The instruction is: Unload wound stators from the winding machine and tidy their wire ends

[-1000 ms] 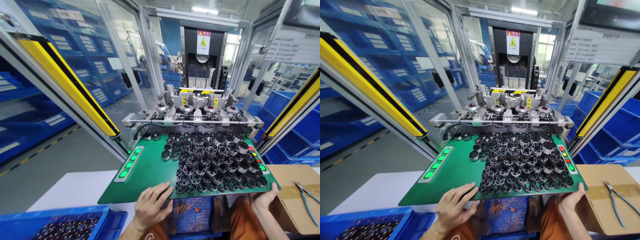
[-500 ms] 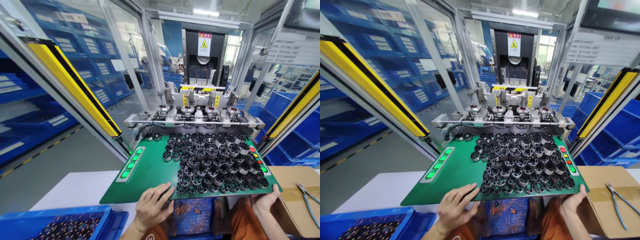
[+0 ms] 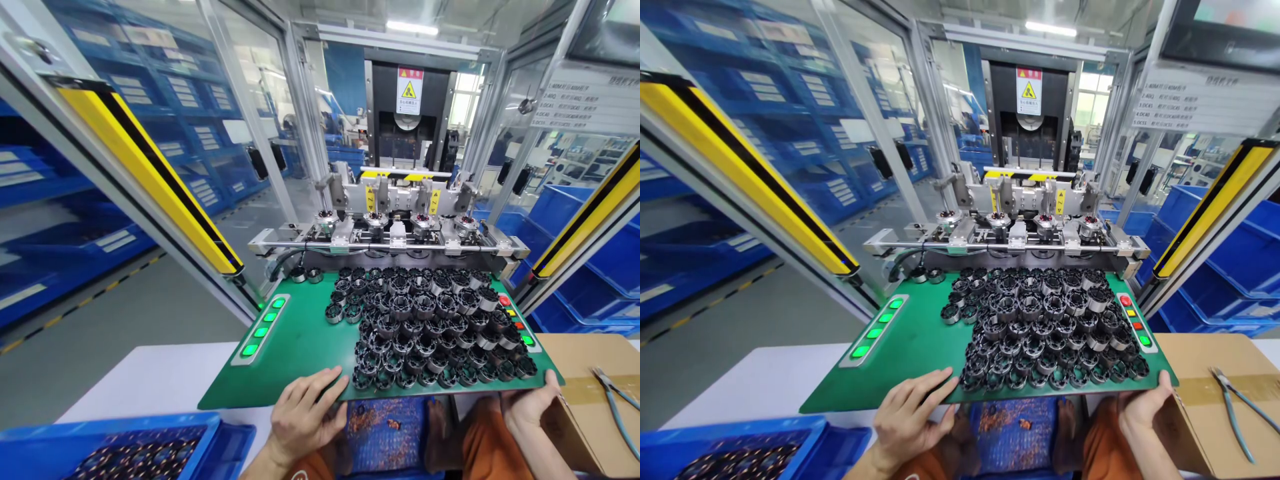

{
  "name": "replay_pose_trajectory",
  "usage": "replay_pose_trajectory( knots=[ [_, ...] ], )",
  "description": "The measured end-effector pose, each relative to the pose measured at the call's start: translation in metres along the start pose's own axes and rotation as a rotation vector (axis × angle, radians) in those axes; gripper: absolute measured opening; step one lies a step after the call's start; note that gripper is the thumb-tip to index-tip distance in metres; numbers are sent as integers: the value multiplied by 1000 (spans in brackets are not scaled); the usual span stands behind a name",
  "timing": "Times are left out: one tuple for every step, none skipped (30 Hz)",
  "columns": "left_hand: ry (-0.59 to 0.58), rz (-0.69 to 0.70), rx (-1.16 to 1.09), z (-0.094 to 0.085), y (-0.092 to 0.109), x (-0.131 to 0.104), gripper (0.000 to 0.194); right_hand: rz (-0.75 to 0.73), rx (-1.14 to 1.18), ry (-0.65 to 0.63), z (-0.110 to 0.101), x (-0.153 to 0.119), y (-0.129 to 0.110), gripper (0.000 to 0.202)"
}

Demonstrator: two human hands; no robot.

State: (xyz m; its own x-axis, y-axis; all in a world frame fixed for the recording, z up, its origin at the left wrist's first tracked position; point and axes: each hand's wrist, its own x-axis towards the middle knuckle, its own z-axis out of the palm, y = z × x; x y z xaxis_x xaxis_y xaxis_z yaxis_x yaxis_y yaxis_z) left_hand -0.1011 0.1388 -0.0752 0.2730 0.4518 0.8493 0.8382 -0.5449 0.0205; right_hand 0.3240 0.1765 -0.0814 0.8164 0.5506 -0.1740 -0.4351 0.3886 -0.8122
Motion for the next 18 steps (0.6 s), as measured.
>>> replay_pose_trajectory(
  knots=[
    [0,1,1,0,0,0,20,1,1,-2,0,0,0,61],
    [-2,2,1,0,0,0,20,4,1,-2,1,0,0,61],
    [-3,3,2,0,0,0,20,6,0,-1,1,0,0,61],
    [-6,1,1,0,1,0,20,8,-2,-2,1,0,0,61],
    [-8,-1,0,-1,1,0,20,9,-4,-5,1,0,0,61],
    [-11,-4,0,-1,1,0,20,9,-6,-9,0,0,0,62],
    [-12,-5,-1,-1,1,0,20,6,-7,-12,0,0,0,62],
    [-11,-7,0,-2,1,0,20,3,-9,-16,-1,1,1,63],
    [-9,-6,1,-2,1,1,20,2,-12,-17,-2,1,1,63],
    [-11,-6,3,-2,1,1,20,3,-15,-17,-3,2,2,63],
    [-15,-2,6,-3,1,1,20,5,-17,-14,-3,2,2,64],
    [-17,3,8,-3,0,1,21,6,-19,-11,-4,2,2,64],
    [-18,9,10,-3,0,2,21,6,-20,-8,-4,2,2,64],
    [-22,15,12,-3,0,2,21,5,-21,-10,-3,1,2,64],
    [-20,22,14,-3,-1,2,21,3,-22,-11,-3,1,2,63],
    [-19,25,14,-3,-1,2,21,3,-22,-14,-3,0,2,63],
    [-16,24,12,-3,-1,3,21,3,-21,-14,-2,0,1,64],
    [-14,21,11,-3,0,3,21,4,-18,-15,-1,-1,1,64]
  ],
)
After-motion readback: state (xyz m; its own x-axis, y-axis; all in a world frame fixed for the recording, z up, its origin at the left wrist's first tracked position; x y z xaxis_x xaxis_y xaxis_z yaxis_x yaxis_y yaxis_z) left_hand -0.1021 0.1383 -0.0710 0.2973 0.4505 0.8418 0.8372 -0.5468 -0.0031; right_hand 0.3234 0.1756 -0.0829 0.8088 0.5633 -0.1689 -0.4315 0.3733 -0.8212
